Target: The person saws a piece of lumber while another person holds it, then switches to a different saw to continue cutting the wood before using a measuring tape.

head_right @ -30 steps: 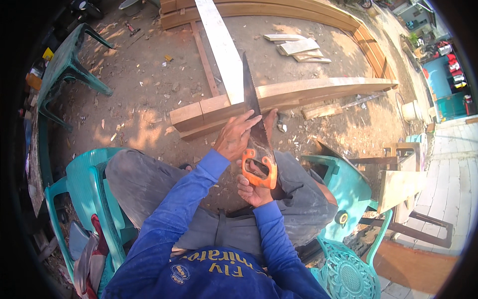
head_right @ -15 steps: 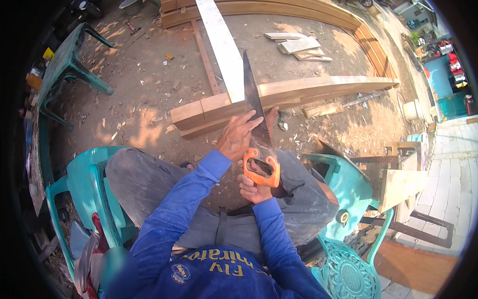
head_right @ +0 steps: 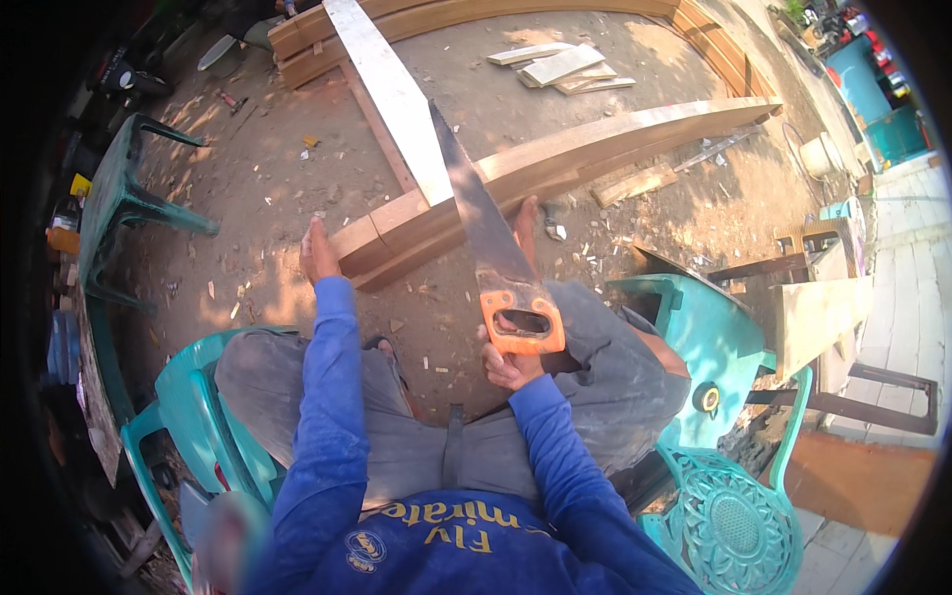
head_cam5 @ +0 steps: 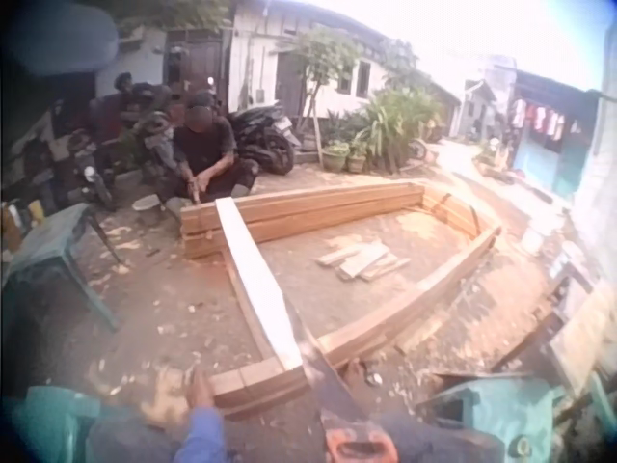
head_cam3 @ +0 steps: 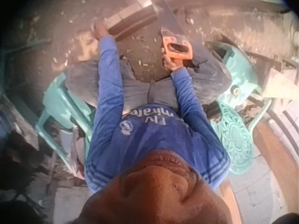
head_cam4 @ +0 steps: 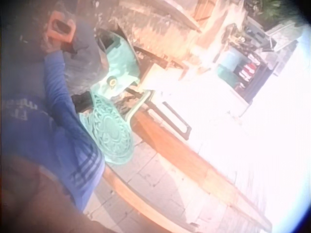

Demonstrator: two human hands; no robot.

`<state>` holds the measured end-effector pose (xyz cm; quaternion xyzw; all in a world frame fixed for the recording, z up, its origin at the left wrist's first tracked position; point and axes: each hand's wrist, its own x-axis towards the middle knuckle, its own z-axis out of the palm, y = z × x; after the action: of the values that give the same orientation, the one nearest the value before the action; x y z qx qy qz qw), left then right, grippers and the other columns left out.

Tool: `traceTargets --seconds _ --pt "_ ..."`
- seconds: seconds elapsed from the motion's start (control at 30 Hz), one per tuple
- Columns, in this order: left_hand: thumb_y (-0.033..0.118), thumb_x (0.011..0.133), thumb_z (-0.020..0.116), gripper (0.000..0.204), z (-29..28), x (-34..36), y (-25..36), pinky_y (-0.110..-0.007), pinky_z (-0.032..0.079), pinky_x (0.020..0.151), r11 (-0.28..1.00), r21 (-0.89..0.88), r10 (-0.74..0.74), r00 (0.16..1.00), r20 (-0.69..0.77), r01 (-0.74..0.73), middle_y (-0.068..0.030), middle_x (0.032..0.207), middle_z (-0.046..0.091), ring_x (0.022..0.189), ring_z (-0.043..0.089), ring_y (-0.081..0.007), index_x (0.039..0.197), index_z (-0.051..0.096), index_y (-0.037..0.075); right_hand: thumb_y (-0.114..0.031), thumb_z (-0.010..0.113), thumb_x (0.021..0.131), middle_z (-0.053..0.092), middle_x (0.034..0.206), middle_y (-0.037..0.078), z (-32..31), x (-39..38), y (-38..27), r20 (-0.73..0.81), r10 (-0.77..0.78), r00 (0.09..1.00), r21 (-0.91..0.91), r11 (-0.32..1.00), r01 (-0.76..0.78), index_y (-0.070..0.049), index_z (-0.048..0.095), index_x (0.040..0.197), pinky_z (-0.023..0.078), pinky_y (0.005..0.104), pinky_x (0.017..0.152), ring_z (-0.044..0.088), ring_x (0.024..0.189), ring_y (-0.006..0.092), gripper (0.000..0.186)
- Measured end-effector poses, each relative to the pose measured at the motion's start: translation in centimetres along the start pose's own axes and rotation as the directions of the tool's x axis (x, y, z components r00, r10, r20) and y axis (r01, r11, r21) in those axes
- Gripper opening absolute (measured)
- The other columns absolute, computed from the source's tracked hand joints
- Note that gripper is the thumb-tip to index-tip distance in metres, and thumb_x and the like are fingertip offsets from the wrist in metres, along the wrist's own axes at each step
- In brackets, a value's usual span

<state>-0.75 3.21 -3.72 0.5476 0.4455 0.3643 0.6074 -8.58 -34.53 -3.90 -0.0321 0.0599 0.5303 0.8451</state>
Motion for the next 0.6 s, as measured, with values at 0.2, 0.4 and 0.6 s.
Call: traceTargets --seconds 0.2,0.4,0.6 --pt "0.043 0.093 0.065 0.043 1.1 -2.1 2.3 -0.036 0.050 0.078 0.971 0.189 -0.111 0.976 -0.189 0.147 -0.0163 0.089 0.074 0.082 0.066 -0.0225 0.095 0.073 0.000 -0.047 0.037 0.108 0.063 0.066 0.012 -0.6 -0.6 -0.1 -0.018 -0.001 1.000 -0.001 1.000 0.001 -0.002 0.059 0.116 0.029 0.0278 0.034 0.042 0.035 0.0123 0.050" --pt "0.033 0.094 0.064 0.036 2.1 -3.3 2.5 -0.039 0.052 0.069 0.958 0.225 0.259 0.881 -0.397 -0.180 -0.0130 0.077 0.073 0.074 0.067 -0.0216 0.092 0.071 -0.002 -0.046 0.043 0.106 0.065 0.074 0.014 -0.2 -0.1 0.0 0.037 0.010 0.999 0.038 0.999 -0.011 -0.001 0.059 0.116 0.043 0.0288 0.042 0.056 0.046 0.0177 0.049" --pt "0.031 0.096 0.064 0.035 2.1 -2.7 2.5 -0.036 0.052 0.062 0.994 0.043 0.112 0.945 -0.306 -0.104 -0.0154 0.076 0.071 0.065 0.069 -0.0209 0.095 0.070 -0.003 -0.032 0.058 0.103 0.070 0.101 0.011 4.3 -0.7 0.5 -0.437 -0.355 0.826 -0.288 0.925 0.246 0.001 0.058 0.122 0.061 0.0342 0.074 0.071 0.084 0.0232 0.038"
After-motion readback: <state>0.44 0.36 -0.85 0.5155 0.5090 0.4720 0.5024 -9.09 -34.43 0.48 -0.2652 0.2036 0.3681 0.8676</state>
